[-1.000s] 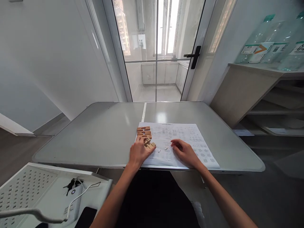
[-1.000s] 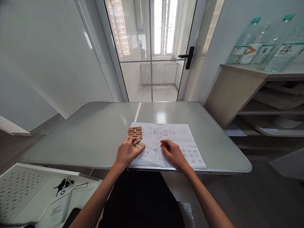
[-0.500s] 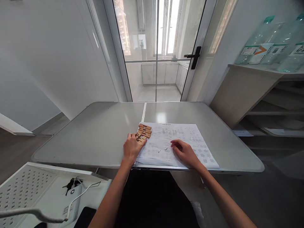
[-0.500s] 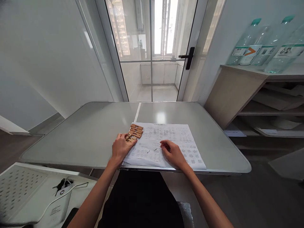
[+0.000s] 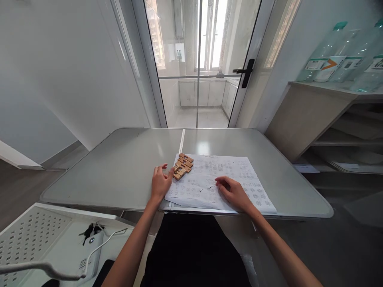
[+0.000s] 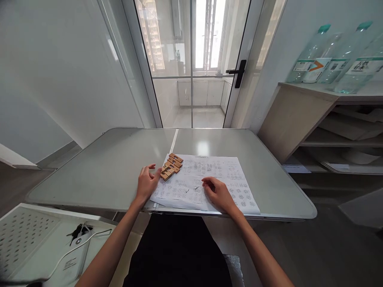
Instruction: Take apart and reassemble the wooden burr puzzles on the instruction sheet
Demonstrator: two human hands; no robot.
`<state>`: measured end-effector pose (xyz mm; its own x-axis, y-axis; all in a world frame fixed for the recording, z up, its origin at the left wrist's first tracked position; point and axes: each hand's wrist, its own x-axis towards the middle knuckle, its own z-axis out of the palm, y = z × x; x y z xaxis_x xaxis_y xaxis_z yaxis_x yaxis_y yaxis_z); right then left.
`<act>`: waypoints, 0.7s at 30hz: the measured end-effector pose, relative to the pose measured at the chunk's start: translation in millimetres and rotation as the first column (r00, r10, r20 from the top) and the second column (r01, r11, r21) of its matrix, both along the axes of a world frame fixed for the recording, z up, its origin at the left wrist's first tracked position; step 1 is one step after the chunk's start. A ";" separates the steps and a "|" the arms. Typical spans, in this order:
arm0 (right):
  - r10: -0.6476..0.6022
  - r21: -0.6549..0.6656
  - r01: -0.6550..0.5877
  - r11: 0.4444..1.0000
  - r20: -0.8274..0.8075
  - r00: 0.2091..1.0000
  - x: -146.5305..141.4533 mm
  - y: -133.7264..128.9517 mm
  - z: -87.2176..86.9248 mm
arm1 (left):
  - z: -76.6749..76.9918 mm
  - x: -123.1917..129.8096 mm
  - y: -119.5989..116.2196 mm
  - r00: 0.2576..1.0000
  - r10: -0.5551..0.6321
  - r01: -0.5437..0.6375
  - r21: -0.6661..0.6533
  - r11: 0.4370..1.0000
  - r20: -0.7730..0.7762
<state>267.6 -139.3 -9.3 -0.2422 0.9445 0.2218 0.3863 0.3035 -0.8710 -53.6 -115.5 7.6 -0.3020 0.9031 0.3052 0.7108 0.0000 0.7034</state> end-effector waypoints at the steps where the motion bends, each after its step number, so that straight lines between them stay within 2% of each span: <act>1: 0.002 -0.003 -0.002 1.000 -0.003 1.000 0.1 0.0 0.1 | -0.8 -6.8 -1.7 1.000 0.013 -0.013 0.002 1.000 0.013; 4: 0.013 -0.018 -0.013 1.000 -0.021 1.000 0.9 -0.2 1.2 | -1.6 -24.1 -9.9 0.998 0.023 -0.022 -0.020 1.000 0.051; 7: 0.009 -0.045 -0.011 0.999 -0.041 0.999 2.1 -0.7 2.0 | -1.3 -32.8 -19.1 0.993 -0.033 0.040 -0.060 0.997 0.117; 12: -0.025 -0.097 0.016 0.995 -0.086 0.996 3.7 -1.7 -2.4 | -3.9 -33.9 -25.1 0.977 -0.113 0.126 -0.063 0.990 0.182; 21: -0.042 -0.193 -0.002 0.981 -0.224 0.974 5.8 0.2 -10.2 | -6.6 -33.0 -26.0 0.962 -0.110 0.122 -0.034 0.992 0.249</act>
<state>273.4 -139.2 -19.5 -0.1867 0.9788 0.0841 0.1767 0.1176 -0.9772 -86.6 -141.5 1.0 -0.2547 0.9483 0.1895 0.5126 -0.0338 0.8580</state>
